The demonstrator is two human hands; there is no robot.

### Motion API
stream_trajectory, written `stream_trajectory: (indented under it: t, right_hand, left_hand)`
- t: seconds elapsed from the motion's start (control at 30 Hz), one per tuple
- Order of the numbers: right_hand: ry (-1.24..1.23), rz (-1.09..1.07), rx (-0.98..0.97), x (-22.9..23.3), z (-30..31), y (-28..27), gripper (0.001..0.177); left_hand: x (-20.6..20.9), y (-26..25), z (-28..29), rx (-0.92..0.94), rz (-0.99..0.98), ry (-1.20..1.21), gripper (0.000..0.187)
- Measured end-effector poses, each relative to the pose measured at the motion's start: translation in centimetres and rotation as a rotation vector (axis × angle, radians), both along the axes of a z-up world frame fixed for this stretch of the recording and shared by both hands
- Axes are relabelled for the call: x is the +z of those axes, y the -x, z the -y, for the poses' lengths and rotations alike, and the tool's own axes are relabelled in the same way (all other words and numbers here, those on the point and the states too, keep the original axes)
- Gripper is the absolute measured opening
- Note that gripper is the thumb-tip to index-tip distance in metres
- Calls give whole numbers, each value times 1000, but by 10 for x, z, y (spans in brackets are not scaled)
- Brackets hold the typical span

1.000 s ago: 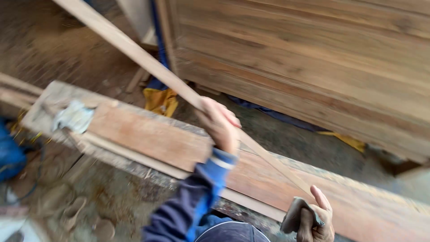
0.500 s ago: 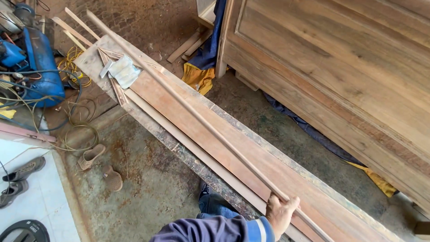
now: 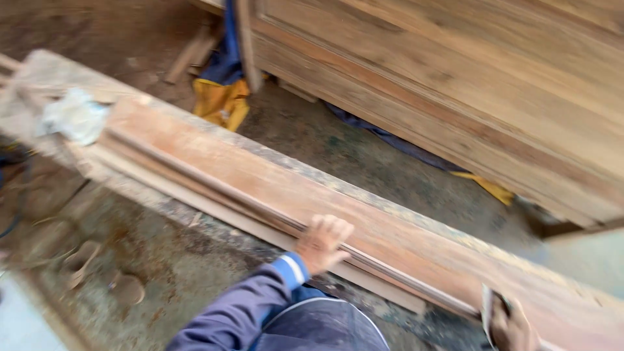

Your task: Sanding a piece of wood trim with a sanding block.

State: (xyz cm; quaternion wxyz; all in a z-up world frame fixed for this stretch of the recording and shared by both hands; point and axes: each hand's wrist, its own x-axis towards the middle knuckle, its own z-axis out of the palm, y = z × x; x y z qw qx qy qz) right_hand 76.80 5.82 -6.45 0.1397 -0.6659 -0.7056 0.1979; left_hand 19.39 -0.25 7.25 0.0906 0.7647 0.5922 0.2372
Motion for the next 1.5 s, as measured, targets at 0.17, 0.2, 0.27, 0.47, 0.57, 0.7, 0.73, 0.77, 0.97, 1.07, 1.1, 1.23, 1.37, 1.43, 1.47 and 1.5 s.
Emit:
stream_trajectory:
  t: [0.17,0.2,0.27,0.47,0.57,0.7,0.73,0.77,0.97,1.07,1.1,1.23,1.37,1.43,1.47,1.5]
  right_hand:
    - [45,74,-139,71,-37,61,27]
    - [42,104,-200,74,-37,56,27]
    - [-146,135,-256,74,-44,55,24]
    - [-405,-192,-787,108,-18,34,17]
    - [-353,-155,-800,103,-4,34,20]
    - [-145,-236,-888,94,-7,88,26]
    - [-150,-262,-830,90,-9,112,25]
    - [-154,-287,-771,87,-13,135,25]
    - [-530,-9,-234,54,11,241,22]
    - [-361,133,-412,10,-5,152,26]
    - [-355,131,-414,23,-17,128,26]
    - [-373,83,-719,43,-29,88,22]
    - [-385,76,-562,4,5,161,9]
    - [-455,82,-464,42,-3,181,14]
    - [-517,79,-362,60,-6,194,26]
    - [-519,82,-379,47,-10,163,26]
  left_hand:
    - [-54,23,-19,-231,-312,108,45]
    - [-59,15,-24,-292,-286,92,45]
    - [-67,10,-30,-184,-361,185,43]
    - [-58,-27,-49,-175,-349,19,53]
    - [-67,-30,-47,-174,-281,42,55]
    - [-73,-34,-42,-118,-282,67,52]
    - [-72,-35,-43,-115,-292,29,51]
    - [-70,-36,-43,-112,-300,-8,50]
    - [-77,-36,-50,-123,-365,101,52]
    - [-90,-33,-44,-93,-369,174,53]
    - [-87,-34,-49,-95,-372,179,53]
    - [-80,-32,-45,-118,-300,71,50]
    - [-98,-27,-44,-126,-270,-58,45]
    - [-114,-22,-41,-134,-228,-64,46]
    - [-121,-17,-41,-140,-195,-66,46]
    - [-128,-16,-41,-157,-195,-70,46]
